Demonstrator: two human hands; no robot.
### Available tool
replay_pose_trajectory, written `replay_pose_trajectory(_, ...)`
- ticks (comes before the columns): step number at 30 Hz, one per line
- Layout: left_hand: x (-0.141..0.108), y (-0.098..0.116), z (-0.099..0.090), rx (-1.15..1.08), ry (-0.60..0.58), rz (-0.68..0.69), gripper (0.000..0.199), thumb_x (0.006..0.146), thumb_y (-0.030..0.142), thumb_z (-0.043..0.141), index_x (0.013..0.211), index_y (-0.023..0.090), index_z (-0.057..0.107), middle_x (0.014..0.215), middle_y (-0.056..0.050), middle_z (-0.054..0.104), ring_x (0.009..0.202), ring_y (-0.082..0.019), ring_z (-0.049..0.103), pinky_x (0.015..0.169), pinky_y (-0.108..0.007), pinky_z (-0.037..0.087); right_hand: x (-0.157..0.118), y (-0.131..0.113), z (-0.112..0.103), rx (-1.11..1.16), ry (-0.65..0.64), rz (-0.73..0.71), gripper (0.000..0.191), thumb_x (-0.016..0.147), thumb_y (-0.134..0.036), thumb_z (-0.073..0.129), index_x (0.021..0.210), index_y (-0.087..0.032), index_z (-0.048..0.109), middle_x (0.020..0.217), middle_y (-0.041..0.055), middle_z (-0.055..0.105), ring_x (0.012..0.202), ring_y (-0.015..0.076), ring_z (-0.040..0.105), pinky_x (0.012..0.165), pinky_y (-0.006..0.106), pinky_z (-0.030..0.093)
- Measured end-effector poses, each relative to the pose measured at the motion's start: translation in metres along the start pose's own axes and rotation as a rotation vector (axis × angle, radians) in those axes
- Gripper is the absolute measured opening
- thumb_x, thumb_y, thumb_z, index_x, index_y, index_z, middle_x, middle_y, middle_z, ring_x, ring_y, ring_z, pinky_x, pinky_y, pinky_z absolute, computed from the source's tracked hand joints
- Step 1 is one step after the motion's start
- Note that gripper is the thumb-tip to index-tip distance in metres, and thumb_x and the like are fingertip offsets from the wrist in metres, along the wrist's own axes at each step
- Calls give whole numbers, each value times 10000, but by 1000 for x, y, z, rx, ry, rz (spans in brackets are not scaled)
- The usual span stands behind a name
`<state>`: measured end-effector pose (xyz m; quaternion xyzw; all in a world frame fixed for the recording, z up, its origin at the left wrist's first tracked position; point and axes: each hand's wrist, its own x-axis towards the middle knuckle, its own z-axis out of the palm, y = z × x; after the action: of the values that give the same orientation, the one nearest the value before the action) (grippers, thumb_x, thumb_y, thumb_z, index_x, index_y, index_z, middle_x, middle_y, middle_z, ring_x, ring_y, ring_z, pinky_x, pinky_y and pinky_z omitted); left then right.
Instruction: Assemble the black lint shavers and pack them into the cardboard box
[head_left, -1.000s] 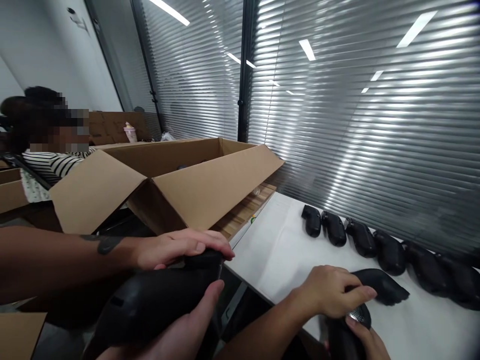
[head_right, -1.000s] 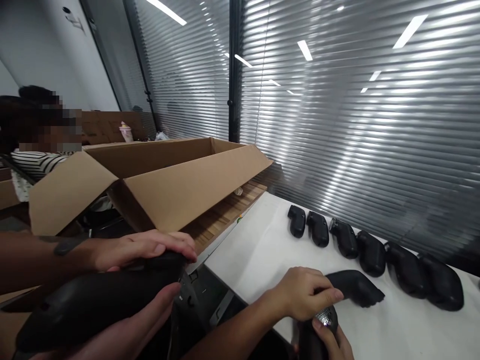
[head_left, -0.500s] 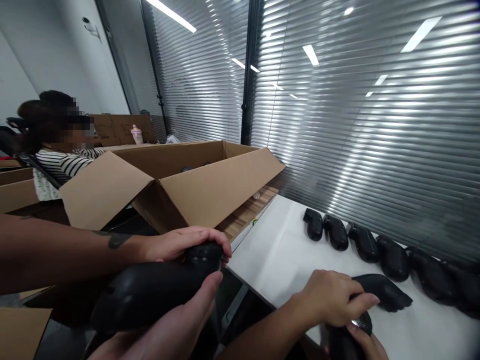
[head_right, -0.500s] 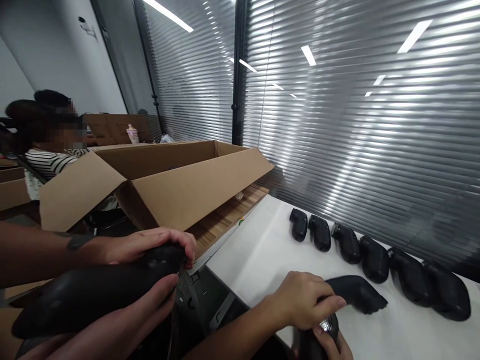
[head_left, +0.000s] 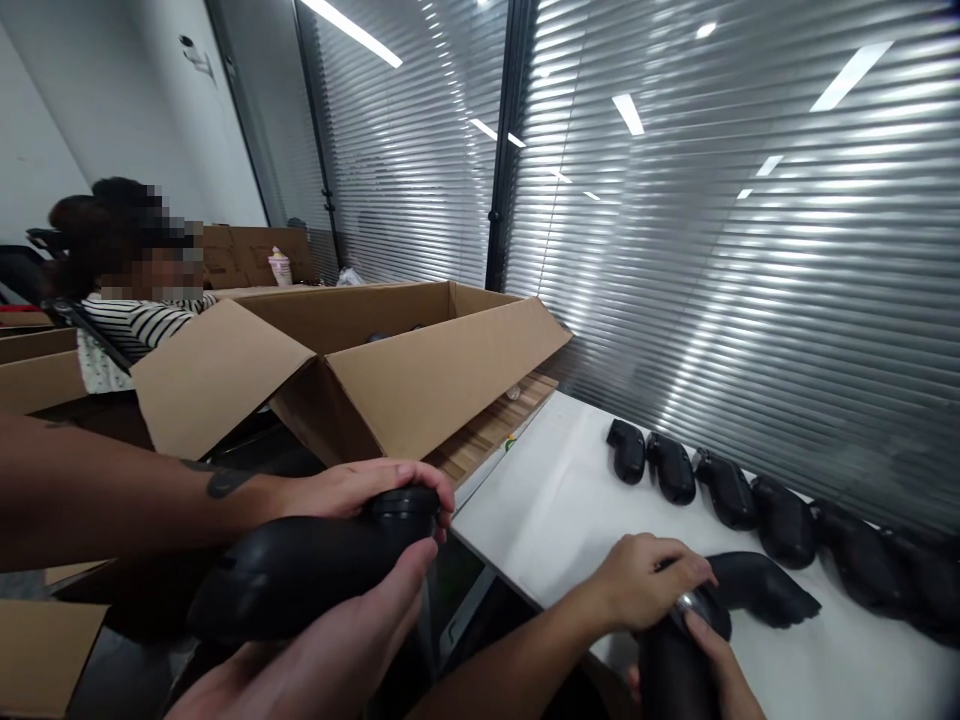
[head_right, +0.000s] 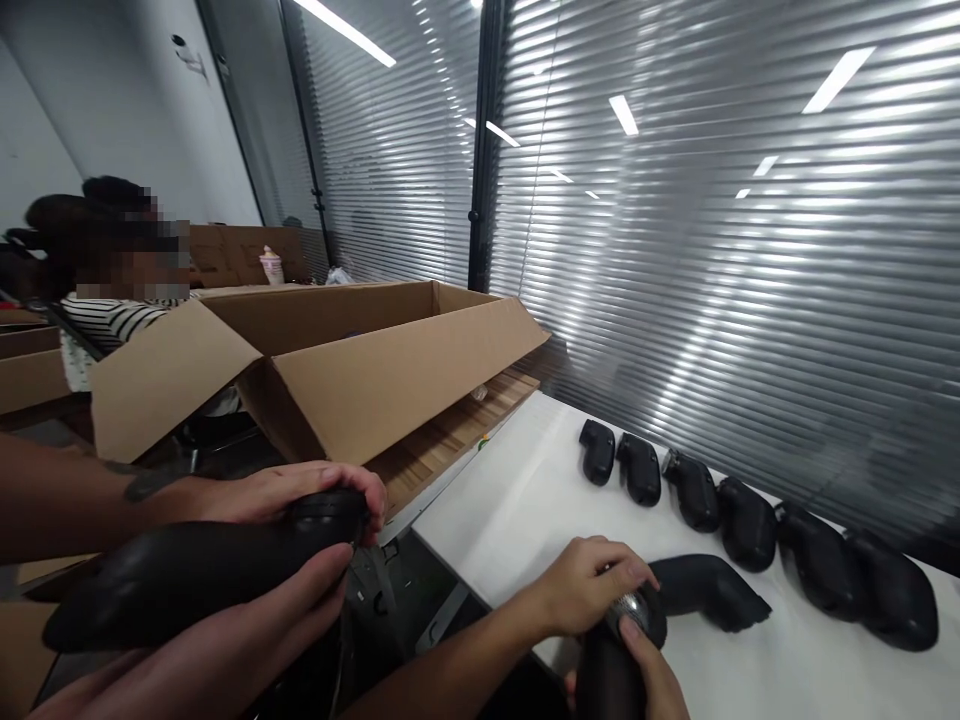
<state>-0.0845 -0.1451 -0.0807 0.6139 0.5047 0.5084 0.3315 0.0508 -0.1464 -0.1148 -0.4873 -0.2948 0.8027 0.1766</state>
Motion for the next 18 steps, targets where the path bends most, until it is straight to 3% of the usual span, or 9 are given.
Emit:
replay_pose_trajectory(2, 1, -2, -5, -92, 12, 11, 506, 981, 489, 397, 1013, 104, 724, 999, -97, 731, 942, -197, 670, 878, -271, 511, -1, 1, 12, 42, 2, -31, 653, 627, -753, 658, 656, -102, 687, 614, 218, 723, 526, 270, 678, 526, 342, 552)
replay_pose_trajectory(6, -2, -7, -19, -205, 68, -19, 721, 983, 613, 246, 1012, 47, 692, 904, -139, 713, 820, -208, 675, 807, -323, 546, -8, 4, 37, 43, -96, -142, 598, 720, -719, 654, 855, -137, 653, 653, 167, 744, 540, 247, 679, 529, 330, 548)
replay_pose_trajectory(13, -5, -2, -33, -143, 193, -66, 966, 965, 662, -62, 907, 75, 703, 800, -126, 713, 724, -198, 689, 712, -314, 568, -23, 2, 66, 163, -151, -103, 566, 746, -671, 668, 950, -144, 648, 631, 133, 743, 512, 221, 670, 513, 294, 548)
replay_pose_trajectory(15, -4, 8, -35, -53, 238, -62, 917, 990, 644, -22, 891, 100, 709, 765, -96, 715, 702, -180, 693, 683, -297, 571, -23, 1, 67, 197, -172, -63, 537, 751, -661, 666, 904, -146, 669, 633, 120, 745, 511, 215, 669, 520, 291, 551)
replay_pose_trajectory(18, -23, 33, -53, 168, 405, -42, 684, 1032, 593, 214, 940, 136, 715, 703, -55, 700, 655, -154, 681, 643, -291, 570, -20, -3, 71, 212, -197, -1, 574, 746, -704, 630, 804, -136, 691, 611, 110, 728, 507, 210, 656, 512, 298, 544)
